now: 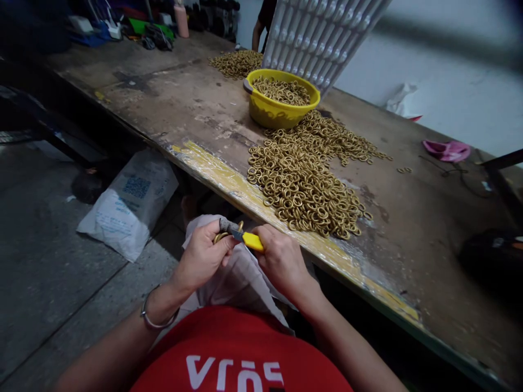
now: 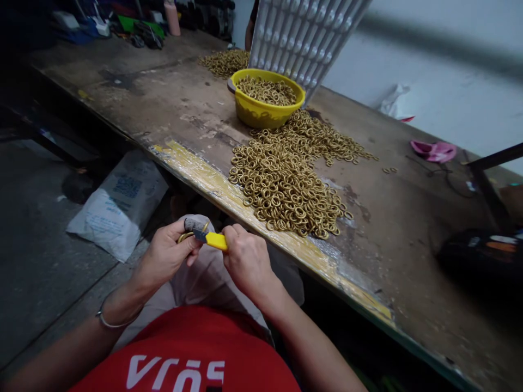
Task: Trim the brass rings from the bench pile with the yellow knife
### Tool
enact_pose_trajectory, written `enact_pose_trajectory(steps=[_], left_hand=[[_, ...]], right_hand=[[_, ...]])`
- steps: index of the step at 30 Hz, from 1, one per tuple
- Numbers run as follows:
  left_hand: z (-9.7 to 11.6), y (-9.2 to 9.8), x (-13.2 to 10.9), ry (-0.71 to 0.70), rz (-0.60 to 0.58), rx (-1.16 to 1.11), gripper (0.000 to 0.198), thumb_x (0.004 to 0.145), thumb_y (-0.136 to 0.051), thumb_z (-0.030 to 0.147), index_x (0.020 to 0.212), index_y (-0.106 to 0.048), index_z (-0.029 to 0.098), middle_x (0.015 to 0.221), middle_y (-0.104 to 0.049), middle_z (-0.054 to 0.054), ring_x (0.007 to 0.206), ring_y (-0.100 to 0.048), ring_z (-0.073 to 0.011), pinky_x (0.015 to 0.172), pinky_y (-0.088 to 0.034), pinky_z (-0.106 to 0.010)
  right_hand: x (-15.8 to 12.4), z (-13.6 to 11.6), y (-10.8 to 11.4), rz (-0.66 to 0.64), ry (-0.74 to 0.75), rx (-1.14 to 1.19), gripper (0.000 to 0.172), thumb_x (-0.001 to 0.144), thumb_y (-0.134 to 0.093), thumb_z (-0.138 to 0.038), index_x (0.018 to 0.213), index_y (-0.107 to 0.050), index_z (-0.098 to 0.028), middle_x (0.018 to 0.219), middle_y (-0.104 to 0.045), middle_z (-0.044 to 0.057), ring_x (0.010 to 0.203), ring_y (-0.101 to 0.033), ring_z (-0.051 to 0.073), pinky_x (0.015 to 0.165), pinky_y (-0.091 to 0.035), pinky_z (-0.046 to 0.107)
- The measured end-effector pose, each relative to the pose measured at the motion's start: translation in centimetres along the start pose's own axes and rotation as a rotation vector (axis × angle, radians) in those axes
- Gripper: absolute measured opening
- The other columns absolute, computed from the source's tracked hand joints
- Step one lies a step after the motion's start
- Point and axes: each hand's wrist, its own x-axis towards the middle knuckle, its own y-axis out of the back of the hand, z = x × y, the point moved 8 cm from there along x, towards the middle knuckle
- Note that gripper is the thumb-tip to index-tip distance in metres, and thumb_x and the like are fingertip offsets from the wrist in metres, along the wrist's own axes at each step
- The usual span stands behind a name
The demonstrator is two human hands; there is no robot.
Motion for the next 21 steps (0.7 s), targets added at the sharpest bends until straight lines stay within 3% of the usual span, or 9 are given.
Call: enact_pose_trajectory(steps=[4, 7, 9, 12, 14, 18, 21], left_hand=[[0.9, 0.8, -0.1, -0.026, 0.059, 0.144, 0.013, 0.084, -0.064, 0.028, 0.077, -0.063, 0.017, 0.052, -0.051, 0.005, 0.045, -0.043, -0.0090, 0.043, -0.031, -0.021], [1.9, 1.5, -0.7, -0.071, 0.086, 0.161, 0.020, 0.079, -0.067, 0.022, 0.062, -0.057, 0.018, 0.052, -0.050, 0.005, 0.047, -0.041, -0.0087, 0.044, -0.028, -0.020], [1.4, 1.4, -0.9, -0.031, 0.032, 0.121, 0.026, 0.078, -0.069, 0.024, 0.058, -0.054, 0.017, 0.050, -0.046, 0.005, 0.047, -0.038, -0.0082, 0.042, -0.027, -0.020], [-1.3, 0.5, -0.8, 0.156, -0.073, -0.116, 0.028, 0.079, -0.069, 0.038, 0.066, -0.055, 0.017, 0.054, -0.048, 0.005, 0.044, -0.038, -0.0067, 0.038, -0.027, -0.018], [-2.9, -0.1, -0.3, 0.254, -0.072, -0.313, 0.032, 0.080, -0.068, 0.044, 0.070, -0.053, 0.017, 0.059, -0.051, 0.004, 0.044, -0.038, -0.0054, 0.036, -0.026, -0.015], [-4.0, -0.3, 1.2, 0.278, -0.040, -0.538, 0.033, 0.077, -0.073, 0.040, 0.074, -0.049, 0.018, 0.058, -0.049, 0.006, 0.044, -0.038, -0.0042, 0.035, -0.025, -0.012], [-4.0, 0.1, 2.0, 0.265, -0.070, -0.617, 0.030, 0.075, -0.075, 0.034, 0.078, -0.050, 0.018, 0.059, -0.051, 0.005, 0.044, -0.040, -0.0044, 0.036, -0.025, -0.012]], right_hand=[[1.0, 0.9, -0.4, -0.021, -0.046, -0.160, 0.016, 0.093, -0.046, -0.018, 0.095, -0.061, -0.018, 0.090, -0.069, 0.007, 0.072, -0.062, 0.017, 0.057, -0.030, 0.026], [2.2, 4.1, -0.3, -0.051, -0.229, -0.291, 0.019, 0.091, -0.042, -0.013, 0.095, -0.061, -0.017, 0.086, -0.069, 0.009, 0.069, -0.064, 0.019, 0.056, -0.030, 0.027], [3.1, 6.2, 0.2, -0.030, -0.336, -0.350, 0.018, 0.090, -0.044, -0.013, 0.094, -0.061, -0.016, 0.085, -0.069, 0.009, 0.071, -0.065, 0.020, 0.057, -0.032, 0.027], [4.8, 6.6, 0.1, -0.005, -0.291, -0.370, 0.014, 0.089, -0.048, -0.015, 0.096, -0.061, -0.018, 0.092, -0.068, 0.008, 0.078, -0.066, 0.021, 0.060, -0.037, 0.026], [6.0, 6.3, -0.7, -0.031, -0.260, -0.383, 0.016, 0.089, -0.048, -0.014, 0.097, -0.061, -0.017, 0.097, -0.066, 0.010, 0.079, -0.066, 0.020, 0.060, -0.039, 0.026], [7.7, 6.5, -2.1, -0.094, -0.250, -0.438, 0.023, 0.091, -0.041, -0.009, 0.097, -0.062, -0.013, 0.099, -0.063, 0.013, 0.074, -0.068, 0.020, 0.059, -0.041, 0.026], [8.3, 7.0, -1.9, -0.096, -0.221, -0.427, 0.023, 0.089, -0.041, -0.007, 0.095, -0.063, -0.012, 0.097, -0.063, 0.015, 0.073, -0.067, 0.021, 0.059, -0.042, 0.027]])
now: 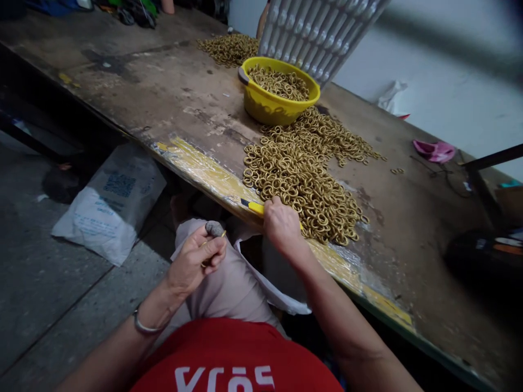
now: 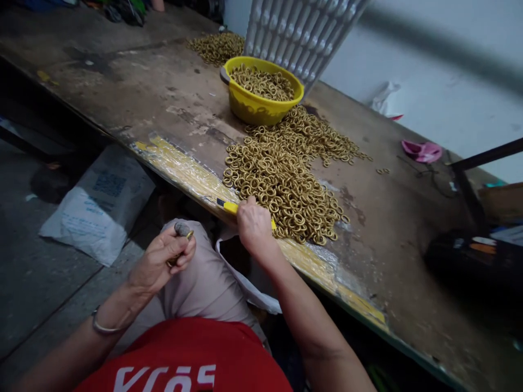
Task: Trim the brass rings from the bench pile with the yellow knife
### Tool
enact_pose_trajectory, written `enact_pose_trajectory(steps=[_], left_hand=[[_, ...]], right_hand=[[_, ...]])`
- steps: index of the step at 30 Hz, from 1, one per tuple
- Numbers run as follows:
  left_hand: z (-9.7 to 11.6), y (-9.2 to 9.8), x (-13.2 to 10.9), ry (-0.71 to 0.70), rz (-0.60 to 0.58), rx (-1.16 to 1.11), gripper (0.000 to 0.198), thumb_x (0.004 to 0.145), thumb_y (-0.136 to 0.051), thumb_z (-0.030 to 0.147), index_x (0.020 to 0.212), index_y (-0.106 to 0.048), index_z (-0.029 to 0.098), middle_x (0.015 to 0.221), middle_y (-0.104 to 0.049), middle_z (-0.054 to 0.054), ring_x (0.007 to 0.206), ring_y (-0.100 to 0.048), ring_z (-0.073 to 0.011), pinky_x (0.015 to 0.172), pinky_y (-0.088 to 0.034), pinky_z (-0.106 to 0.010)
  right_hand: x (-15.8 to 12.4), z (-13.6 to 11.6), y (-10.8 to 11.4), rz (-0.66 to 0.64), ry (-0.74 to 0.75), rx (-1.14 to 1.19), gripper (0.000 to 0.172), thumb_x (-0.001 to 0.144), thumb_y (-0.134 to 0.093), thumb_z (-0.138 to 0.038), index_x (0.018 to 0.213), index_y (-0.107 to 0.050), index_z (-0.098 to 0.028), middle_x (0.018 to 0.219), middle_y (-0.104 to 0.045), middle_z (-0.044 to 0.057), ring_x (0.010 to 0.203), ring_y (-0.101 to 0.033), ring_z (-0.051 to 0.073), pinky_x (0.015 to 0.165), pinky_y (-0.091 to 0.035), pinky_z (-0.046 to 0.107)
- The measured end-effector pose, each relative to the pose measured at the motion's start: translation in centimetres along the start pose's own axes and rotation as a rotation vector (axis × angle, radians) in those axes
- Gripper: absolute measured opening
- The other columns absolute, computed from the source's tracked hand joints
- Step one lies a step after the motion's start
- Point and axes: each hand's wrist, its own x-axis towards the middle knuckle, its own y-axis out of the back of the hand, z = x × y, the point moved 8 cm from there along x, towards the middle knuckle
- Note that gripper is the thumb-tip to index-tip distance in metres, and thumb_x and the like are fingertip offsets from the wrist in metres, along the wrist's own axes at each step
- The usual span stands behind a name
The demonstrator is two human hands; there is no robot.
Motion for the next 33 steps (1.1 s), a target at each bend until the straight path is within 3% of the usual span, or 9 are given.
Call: enact_pose_trajectory(steps=[3, 5, 7, 10, 15, 18, 21, 27, 33], left_hand=[[0.0, -0.1, 0.5, 0.030, -0.074, -0.068, 0.025, 0.077, -0.070, 0.034, 0.085, -0.056, 0.016, 0.066, -0.057, 0.001, 0.048, -0.048, -0.0069, 0.035, -0.027, -0.014], [-0.3, -0.2, 0.8, 0.049, -0.099, -0.095, 0.029, 0.078, -0.068, 0.038, 0.092, -0.060, 0.015, 0.079, -0.064, -0.005, 0.055, -0.056, -0.0107, 0.035, -0.028, -0.015], [-0.5, -0.3, 1.0, 0.023, -0.076, -0.058, 0.032, 0.077, -0.070, 0.039, 0.094, -0.062, 0.014, 0.088, -0.067, -0.009, 0.059, -0.059, -0.0122, 0.034, -0.028, -0.015], [0.1, -0.2, 0.8, -0.102, 0.041, 0.144, 0.026, 0.075, -0.075, 0.032, 0.089, -0.062, 0.014, 0.079, -0.068, -0.005, 0.054, -0.055, -0.0090, 0.036, -0.031, -0.015], [2.1, -0.7, -0.8, -0.320, 0.202, 0.507, 0.019, 0.073, -0.076, 0.022, 0.086, -0.063, 0.017, 0.082, -0.070, -0.002, 0.072, -0.063, -0.0135, 0.063, -0.050, -0.022], [2.6, -0.7, -1.5, -0.361, 0.240, 0.636, 0.011, 0.076, -0.073, 0.021, 0.079, -0.065, 0.015, 0.069, -0.063, 0.001, 0.064, -0.056, -0.0111, 0.060, -0.046, -0.020], [1.7, -0.4, -1.5, -0.274, 0.192, 0.553, 0.012, 0.079, -0.070, 0.025, 0.077, -0.064, 0.014, 0.060, -0.055, 0.004, 0.053, -0.048, -0.0081, 0.049, -0.039, -0.018], [0.2, -0.9, -1.5, -0.117, 0.077, 0.323, 0.021, 0.080, -0.069, 0.032, 0.079, -0.061, 0.013, 0.057, -0.055, 0.004, 0.042, -0.041, -0.0048, 0.037, -0.029, -0.016], [0.5, -1.7, -1.9, -0.122, 0.027, 0.350, 0.024, 0.080, -0.069, 0.033, 0.072, -0.058, 0.013, 0.057, -0.055, 0.003, 0.040, -0.043, -0.0039, 0.037, -0.030, -0.016]], right_hand=[[-0.2, 0.3, 1.1, 0.039, 0.034, 0.259, 0.010, 0.081, -0.053, -0.009, 0.083, -0.062, -0.012, 0.087, -0.063, 0.011, 0.071, -0.063, 0.019, 0.060, -0.041, 0.026], [-0.8, -0.3, 1.5, -0.013, 0.074, 0.683, 0.004, 0.077, -0.057, -0.015, 0.074, -0.059, -0.015, 0.071, -0.059, 0.003, 0.062, -0.056, 0.014, 0.056, -0.039, 0.024], [-1.9, -1.6, 0.9, -0.190, 0.068, 1.204, 0.011, 0.079, -0.057, -0.025, 0.071, -0.056, -0.017, 0.057, -0.050, -0.004, 0.048, -0.045, 0.009, 0.048, -0.034, 0.021], [-3.8, -4.1, -0.4, -0.459, -0.044, 1.825, 0.020, 0.076, -0.062, -0.036, 0.073, -0.055, -0.018, 0.055, -0.051, -0.006, 0.038, -0.032, 0.005, 0.038, -0.026, 0.019], [-5.8, -6.6, -2.0, -0.633, -0.206, 2.195, 0.027, 0.066, -0.074, -0.032, 0.071, -0.051, -0.018, 0.053, -0.048, -0.009, 0.037, -0.028, 0.002, 0.037, -0.022, 0.016], [-6.2, -6.7, -1.9, -0.582, -0.194, 2.192, 0.029, 0.068, -0.074, -0.033, 0.071, -0.049, -0.019, 0.049, -0.037, -0.011, 0.037, -0.026, 0.002, 0.038, -0.021, 0.016], [-6.4, -6.0, -1.1, -0.476, -0.098, 2.034, 0.028, 0.077, -0.066, -0.041, 0.072, -0.050, -0.019, 0.050, -0.036, -0.010, 0.038, -0.027, 0.005, 0.039, -0.021, 0.018], [-7.9, -3.0, 1.9, 0.019, 0.196, 1.056, 0.016, 0.082, -0.052, -0.020, 0.066, -0.053, -0.018, 0.059, -0.050, -0.003, 0.055, -0.042, 0.010, 0.054, -0.030, 0.023], [-9.7, -2.8, 2.1, 0.116, 0.244, 0.587, 0.014, 0.080, -0.049, -0.010, 0.083, -0.062, -0.017, 0.076, -0.066, 0.004, 0.064, -0.054, 0.014, 0.059, -0.030, 0.025]])
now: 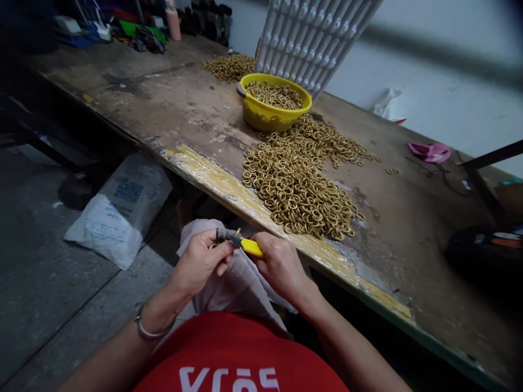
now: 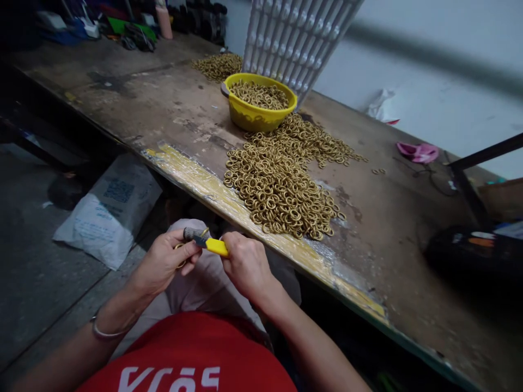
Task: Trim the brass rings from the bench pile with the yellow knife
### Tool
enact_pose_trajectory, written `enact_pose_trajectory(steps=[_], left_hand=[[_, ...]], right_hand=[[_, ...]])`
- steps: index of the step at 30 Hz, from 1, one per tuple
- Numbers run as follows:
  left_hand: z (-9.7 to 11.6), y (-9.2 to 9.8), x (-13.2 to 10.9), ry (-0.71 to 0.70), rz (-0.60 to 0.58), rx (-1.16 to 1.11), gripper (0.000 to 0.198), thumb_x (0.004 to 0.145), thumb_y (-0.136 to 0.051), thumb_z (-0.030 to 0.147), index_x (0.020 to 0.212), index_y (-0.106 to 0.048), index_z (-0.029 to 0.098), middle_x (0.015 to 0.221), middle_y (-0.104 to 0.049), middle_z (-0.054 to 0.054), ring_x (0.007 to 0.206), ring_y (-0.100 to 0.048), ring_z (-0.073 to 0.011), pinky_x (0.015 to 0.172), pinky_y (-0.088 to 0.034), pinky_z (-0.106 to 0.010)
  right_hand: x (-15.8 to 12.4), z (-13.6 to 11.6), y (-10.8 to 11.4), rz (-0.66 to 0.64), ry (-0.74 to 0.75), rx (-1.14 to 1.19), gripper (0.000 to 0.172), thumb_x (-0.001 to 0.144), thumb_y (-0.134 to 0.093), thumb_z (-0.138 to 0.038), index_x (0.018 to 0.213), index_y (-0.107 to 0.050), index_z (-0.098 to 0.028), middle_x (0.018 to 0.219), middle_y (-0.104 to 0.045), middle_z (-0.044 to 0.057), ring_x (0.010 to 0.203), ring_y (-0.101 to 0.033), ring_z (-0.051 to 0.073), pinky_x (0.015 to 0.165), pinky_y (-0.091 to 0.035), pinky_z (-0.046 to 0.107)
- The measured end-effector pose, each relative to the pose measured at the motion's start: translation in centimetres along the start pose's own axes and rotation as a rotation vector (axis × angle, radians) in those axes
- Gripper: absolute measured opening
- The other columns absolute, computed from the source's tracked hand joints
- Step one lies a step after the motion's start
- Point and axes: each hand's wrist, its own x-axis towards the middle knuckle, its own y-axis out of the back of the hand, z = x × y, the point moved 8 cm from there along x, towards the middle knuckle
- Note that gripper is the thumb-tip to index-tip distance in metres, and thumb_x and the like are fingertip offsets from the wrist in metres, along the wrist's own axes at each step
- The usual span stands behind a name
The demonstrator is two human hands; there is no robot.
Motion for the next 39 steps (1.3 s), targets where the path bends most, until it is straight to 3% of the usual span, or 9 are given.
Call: enact_pose_trajectory(steps=[11, 15, 18, 22, 26, 31, 36, 39], left_hand=[[1.4, 0.0, -0.1, -0.023, 0.025, 0.252, 0.019, 0.080, -0.064, 0.030, 0.070, -0.057, 0.015, 0.050, -0.048, 0.006, 0.038, -0.039, -0.0049, 0.037, -0.029, -0.017], [1.8, 0.5, -0.9, -0.002, 0.013, 0.305, 0.023, 0.079, -0.065, 0.033, 0.066, -0.056, 0.016, 0.049, -0.047, 0.006, 0.040, -0.040, -0.0060, 0.037, -0.030, -0.017], [1.1, 0.4, -1.4, 0.041, -0.050, 0.274, 0.026, 0.078, -0.069, 0.035, 0.065, -0.056, 0.016, 0.051, -0.048, 0.005, 0.043, -0.039, -0.0059, 0.038, -0.030, -0.016], [-0.7, 0.0, -0.3, 0.128, -0.068, 0.043, 0.031, 0.077, -0.070, 0.042, 0.071, -0.059, 0.015, 0.051, -0.046, 0.006, 0.042, -0.035, -0.0051, 0.036, -0.026, -0.015], [-1.4, -0.1, 1.6, 0.126, -0.049, -0.111, 0.032, 0.075, -0.073, 0.042, 0.077, -0.064, 0.011, 0.050, -0.048, 0.004, 0.043, -0.035, -0.0046, 0.036, -0.024, -0.014], [-1.1, 1.1, 2.5, 0.110, -0.051, -0.254, 0.024, 0.075, -0.074, 0.030, 0.084, -0.059, 0.013, 0.076, -0.066, -0.004, 0.047, -0.045, -0.0045, 0.036, -0.025, -0.013], [-1.7, 1.5, 2.7, 0.215, -0.123, -0.488, 0.029, 0.078, -0.069, 0.039, 0.085, -0.058, 0.013, 0.075, -0.065, -0.006, 0.047, -0.050, -0.0073, 0.033, -0.025, -0.013], [-1.9, 2.0, 3.2, 0.247, -0.042, -0.478, 0.035, 0.075, -0.073, 0.041, 0.071, -0.052, 0.014, 0.063, -0.060, -0.001, 0.042, -0.046, -0.0048, 0.031, -0.023, -0.011]], right_hand=[[0.4, -0.3, -0.4, -0.069, -0.015, -0.255, 0.014, 0.088, -0.048, -0.013, 0.091, -0.061, -0.018, 0.082, -0.068, 0.005, 0.069, -0.061, 0.016, 0.057, -0.029, 0.027], [2.0, 2.9, 0.1, -0.104, -0.194, -0.436, 0.020, 0.090, -0.042, -0.012, 0.095, -0.061, -0.017, 0.082, -0.069, 0.008, 0.068, -0.063, 0.019, 0.055, -0.030, 0.028], [3.7, 5.7, 1.5, -0.056, -0.342, -0.531, 0.020, 0.090, -0.043, -0.013, 0.095, -0.062, -0.016, 0.083, -0.068, 0.009, 0.071, -0.064, 0.021, 0.057, -0.033, 0.028], [8.1, 5.3, 1.6, -0.012, -0.222, -0.540, 0.020, 0.091, -0.044, -0.019, 0.099, -0.062, -0.019, 0.098, -0.065, 0.009, 0.077, -0.064, 0.020, 0.061, -0.038, 0.027], [13.7, 4.5, 0.8, -0.017, -0.151, -0.568, 0.028, 0.095, -0.036, -0.018, 0.107, -0.062, -0.018, 0.107, -0.060, 0.011, 0.077, -0.064, 0.019, 0.062, -0.041, 0.027], [18.5, 4.7, -0.2, -0.124, -0.047, -0.592, 0.030, 0.094, -0.039, -0.014, 0.105, -0.066, -0.013, 0.107, -0.060, 0.016, 0.086, -0.063, 0.022, 0.068, -0.043, 0.028], [18.5, 4.9, 1.1, -0.063, -0.033, -0.526, 0.025, 0.092, -0.042, -0.014, 0.097, -0.066, -0.011, 0.101, -0.062, 0.014, 0.081, -0.060, 0.020, 0.068, -0.040, 0.028], [15.9, 3.3, 2.3, -0.022, 0.064, -0.179, 0.019, 0.091, -0.047, -0.019, 0.087, -0.064, -0.011, 0.087, -0.061, 0.008, 0.072, -0.054, 0.015, 0.066, -0.038, 0.026]])
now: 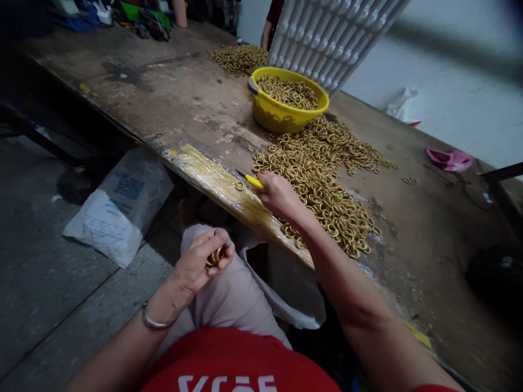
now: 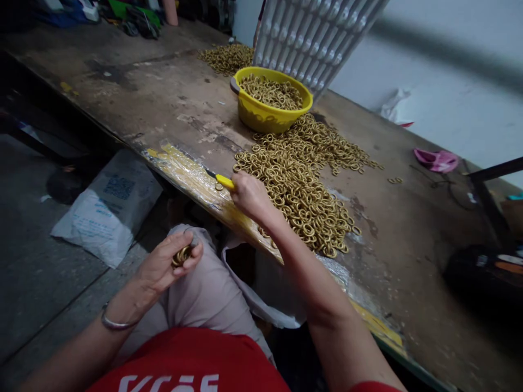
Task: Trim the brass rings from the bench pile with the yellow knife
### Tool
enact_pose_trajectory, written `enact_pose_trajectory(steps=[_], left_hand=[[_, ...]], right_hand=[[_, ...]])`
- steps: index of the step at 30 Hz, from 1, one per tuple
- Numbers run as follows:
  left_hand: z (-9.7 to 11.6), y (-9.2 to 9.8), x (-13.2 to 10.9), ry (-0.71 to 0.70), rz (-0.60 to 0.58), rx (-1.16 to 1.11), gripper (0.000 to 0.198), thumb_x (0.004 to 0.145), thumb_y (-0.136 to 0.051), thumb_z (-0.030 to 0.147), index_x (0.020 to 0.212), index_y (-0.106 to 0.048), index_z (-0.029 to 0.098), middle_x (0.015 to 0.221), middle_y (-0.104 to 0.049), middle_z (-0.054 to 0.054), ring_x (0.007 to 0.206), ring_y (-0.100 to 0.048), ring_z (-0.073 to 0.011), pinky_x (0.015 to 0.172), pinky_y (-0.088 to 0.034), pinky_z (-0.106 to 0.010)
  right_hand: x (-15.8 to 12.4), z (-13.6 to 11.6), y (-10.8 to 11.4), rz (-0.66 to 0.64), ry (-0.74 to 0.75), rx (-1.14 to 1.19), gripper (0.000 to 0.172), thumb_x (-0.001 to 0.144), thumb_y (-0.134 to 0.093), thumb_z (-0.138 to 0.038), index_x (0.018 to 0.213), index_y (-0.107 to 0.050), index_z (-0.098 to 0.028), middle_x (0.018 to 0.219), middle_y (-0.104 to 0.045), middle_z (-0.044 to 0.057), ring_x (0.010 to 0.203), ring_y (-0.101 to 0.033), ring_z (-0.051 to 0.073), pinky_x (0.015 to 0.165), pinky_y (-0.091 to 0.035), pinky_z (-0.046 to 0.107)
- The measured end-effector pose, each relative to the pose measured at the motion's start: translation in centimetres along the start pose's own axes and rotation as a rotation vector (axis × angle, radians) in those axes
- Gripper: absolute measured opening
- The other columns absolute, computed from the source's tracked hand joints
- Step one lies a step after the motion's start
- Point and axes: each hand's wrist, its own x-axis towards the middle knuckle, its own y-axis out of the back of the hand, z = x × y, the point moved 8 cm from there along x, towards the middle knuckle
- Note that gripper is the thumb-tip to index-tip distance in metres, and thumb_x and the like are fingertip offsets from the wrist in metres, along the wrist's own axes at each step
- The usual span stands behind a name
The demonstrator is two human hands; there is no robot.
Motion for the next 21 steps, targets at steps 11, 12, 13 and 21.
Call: enact_pose_trajectory(steps=[11, 12, 13, 21], left_hand=[[0.0, -2.9, -2.3, 0.001, -0.098, 0.033, 0.032, 0.072, -0.079, 0.035, 0.085, -0.061, 0.012, 0.073, -0.068, -0.004, 0.044, -0.050, -0.0045, 0.033, -0.029, -0.011], [-0.1, -3.2, -2.7, 0.003, -0.116, 0.031, 0.034, 0.071, -0.080, 0.036, 0.085, -0.061, 0.012, 0.074, -0.068, -0.005, 0.045, -0.051, -0.0049, 0.034, -0.030, -0.012], [-0.2, -3.5, -2.9, 0.004, -0.132, 0.034, 0.035, 0.070, -0.080, 0.037, 0.086, -0.062, 0.012, 0.075, -0.069, -0.005, 0.045, -0.051, -0.0052, 0.034, -0.031, -0.012], [-0.1, -4.3, -4.5, -0.097, -0.045, 0.220, 0.028, 0.072, -0.079, 0.034, 0.076, -0.062, 0.012, 0.066, -0.061, -0.001, 0.047, -0.045, -0.0049, 0.036, -0.028, -0.013]], right_hand=[[-10.2, -5.0, -0.2, -0.120, 0.085, 0.963, 0.023, 0.091, -0.054, -0.034, 0.085, -0.065, -0.015, 0.073, -0.058, 0.000, 0.065, -0.051, 0.011, 0.062, -0.041, 0.023], [-10.5, -5.1, -0.1, -0.102, 0.087, 0.965, 0.022, 0.091, -0.055, -0.034, 0.085, -0.065, -0.015, 0.072, -0.059, 0.000, 0.065, -0.052, 0.012, 0.063, -0.042, 0.023], [-10.7, -5.2, 0.0, -0.081, 0.092, 0.964, 0.021, 0.091, -0.055, -0.033, 0.085, -0.065, -0.015, 0.072, -0.059, 0.000, 0.065, -0.052, 0.012, 0.064, -0.042, 0.023], [-14.3, -5.6, 1.3, 0.098, 0.108, 0.598, 0.015, 0.089, -0.051, -0.018, 0.092, -0.065, -0.017, 0.082, -0.066, 0.004, 0.073, -0.059, 0.015, 0.068, -0.042, 0.025]])
